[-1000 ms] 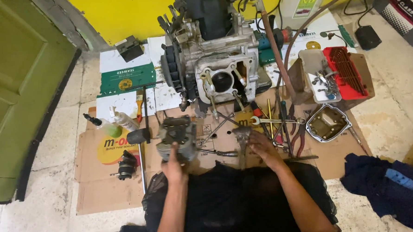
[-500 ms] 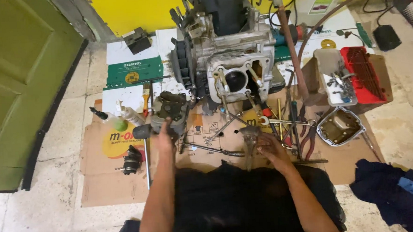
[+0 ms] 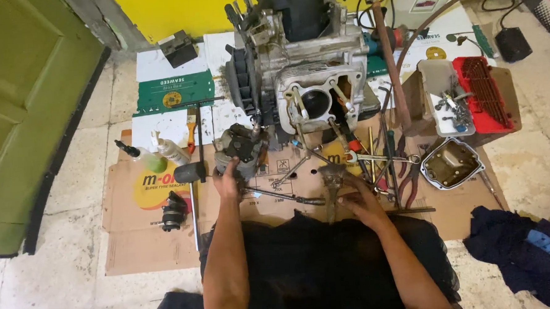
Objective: Disassembling a motorcycle engine to remove the cylinder head and clean the piston crown using a brush and cloth.
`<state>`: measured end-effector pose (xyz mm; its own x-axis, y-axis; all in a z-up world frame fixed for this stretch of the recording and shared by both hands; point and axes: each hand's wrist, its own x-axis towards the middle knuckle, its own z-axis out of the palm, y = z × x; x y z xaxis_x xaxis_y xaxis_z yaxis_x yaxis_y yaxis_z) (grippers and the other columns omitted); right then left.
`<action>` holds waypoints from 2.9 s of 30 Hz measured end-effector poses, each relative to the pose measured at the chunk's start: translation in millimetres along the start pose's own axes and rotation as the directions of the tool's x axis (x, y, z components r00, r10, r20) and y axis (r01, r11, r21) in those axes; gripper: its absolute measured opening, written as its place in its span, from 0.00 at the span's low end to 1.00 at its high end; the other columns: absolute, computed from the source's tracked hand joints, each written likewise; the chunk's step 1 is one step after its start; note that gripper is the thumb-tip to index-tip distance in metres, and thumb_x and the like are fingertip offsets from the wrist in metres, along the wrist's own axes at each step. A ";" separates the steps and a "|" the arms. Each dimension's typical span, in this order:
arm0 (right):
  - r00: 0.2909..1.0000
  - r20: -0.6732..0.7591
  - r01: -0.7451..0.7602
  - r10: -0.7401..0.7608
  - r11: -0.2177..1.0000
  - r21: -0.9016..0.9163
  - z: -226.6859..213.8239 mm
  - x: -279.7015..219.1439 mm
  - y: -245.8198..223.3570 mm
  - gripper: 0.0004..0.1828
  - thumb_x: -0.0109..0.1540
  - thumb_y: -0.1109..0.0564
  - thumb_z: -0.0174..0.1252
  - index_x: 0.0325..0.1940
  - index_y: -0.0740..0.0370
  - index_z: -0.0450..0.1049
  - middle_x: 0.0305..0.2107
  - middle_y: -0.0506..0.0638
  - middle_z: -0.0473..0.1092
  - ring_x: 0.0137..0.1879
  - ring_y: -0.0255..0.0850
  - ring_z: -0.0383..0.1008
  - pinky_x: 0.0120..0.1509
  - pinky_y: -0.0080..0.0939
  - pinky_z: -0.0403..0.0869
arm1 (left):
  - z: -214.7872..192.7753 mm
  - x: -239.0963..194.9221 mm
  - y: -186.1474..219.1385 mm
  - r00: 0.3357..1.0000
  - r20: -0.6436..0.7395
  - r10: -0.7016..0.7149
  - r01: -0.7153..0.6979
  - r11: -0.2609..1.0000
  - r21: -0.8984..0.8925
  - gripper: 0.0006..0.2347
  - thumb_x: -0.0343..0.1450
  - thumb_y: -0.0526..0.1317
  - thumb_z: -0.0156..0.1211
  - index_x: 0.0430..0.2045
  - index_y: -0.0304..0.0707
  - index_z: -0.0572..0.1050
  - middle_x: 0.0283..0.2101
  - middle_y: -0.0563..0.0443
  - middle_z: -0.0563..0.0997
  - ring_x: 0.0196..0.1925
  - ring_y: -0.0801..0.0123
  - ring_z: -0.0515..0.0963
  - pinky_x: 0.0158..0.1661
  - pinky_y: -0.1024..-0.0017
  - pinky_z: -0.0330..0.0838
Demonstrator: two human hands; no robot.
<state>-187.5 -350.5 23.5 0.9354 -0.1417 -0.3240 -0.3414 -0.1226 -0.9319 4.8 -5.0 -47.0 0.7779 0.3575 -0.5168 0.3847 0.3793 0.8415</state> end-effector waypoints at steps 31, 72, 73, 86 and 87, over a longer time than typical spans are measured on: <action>0.995 -0.036 0.094 -0.090 0.804 0.587 -3.8 29.7 41.8 0.41 0.60 0.36 0.57 0.68 0.68 0.68 0.57 0.67 0.69 0.56 0.60 0.76 0.56 0.61 0.75 | -26.1 -67.6 68.1 0.976 0.212 -0.054 -0.029 0.929 0.370 0.56 0.63 0.51 0.75 0.75 0.25 0.35 0.76 0.18 0.42 0.78 0.29 0.44 0.73 0.35 0.45; 0.958 -0.267 0.038 0.099 0.884 0.466 1.1 48.9 71.6 0.17 0.59 0.49 0.71 0.45 0.62 0.79 0.30 0.56 0.73 0.31 0.45 0.81 0.36 0.41 0.81 | 89.1 -122.7 -16.2 0.714 0.668 -0.210 -0.604 0.296 0.740 0.31 0.70 0.51 0.66 0.66 0.35 0.67 0.62 0.35 0.77 0.63 0.48 0.79 0.61 0.53 0.74; 0.956 -0.273 0.038 0.103 0.884 0.465 3.8 50.4 72.0 0.17 0.59 0.49 0.71 0.45 0.62 0.79 0.30 0.56 0.73 0.31 0.45 0.81 0.36 0.41 0.81 | 86.7 -128.7 -13.8 0.710 0.671 -0.215 -0.607 0.298 0.737 0.31 0.70 0.51 0.66 0.66 0.35 0.67 0.62 0.35 0.77 0.63 0.48 0.79 0.61 0.53 0.74; 0.726 -0.672 0.296 -0.147 0.948 0.113 -57.2 35.3 49.8 0.18 0.62 0.54 0.66 0.53 0.64 0.78 0.38 0.59 0.78 0.43 0.47 0.80 0.48 0.49 0.78 | 41.3 -177.3 46.0 0.647 0.757 0.091 -0.606 0.664 0.439 0.21 0.72 0.33 0.64 0.60 0.23 0.70 0.54 0.25 0.78 0.54 0.38 0.81 0.53 0.46 0.77; 0.655 -0.741 0.244 -0.148 0.969 0.022 -76.2 36.8 52.3 0.16 0.63 0.53 0.64 0.52 0.63 0.77 0.39 0.61 0.78 0.45 0.52 0.80 0.52 0.52 0.77 | 35.9 -173.7 45.7 0.683 0.720 0.120 -0.561 0.718 0.413 0.21 0.72 0.34 0.66 0.59 0.21 0.70 0.53 0.24 0.78 0.54 0.39 0.81 0.54 0.47 0.76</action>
<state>-178.0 -436.9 -24.8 0.5950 -0.8024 0.0465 -0.1004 -0.1316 -0.9862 -94.9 -80.4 86.8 0.9356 -0.3245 -0.1387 0.0448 -0.2806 0.9588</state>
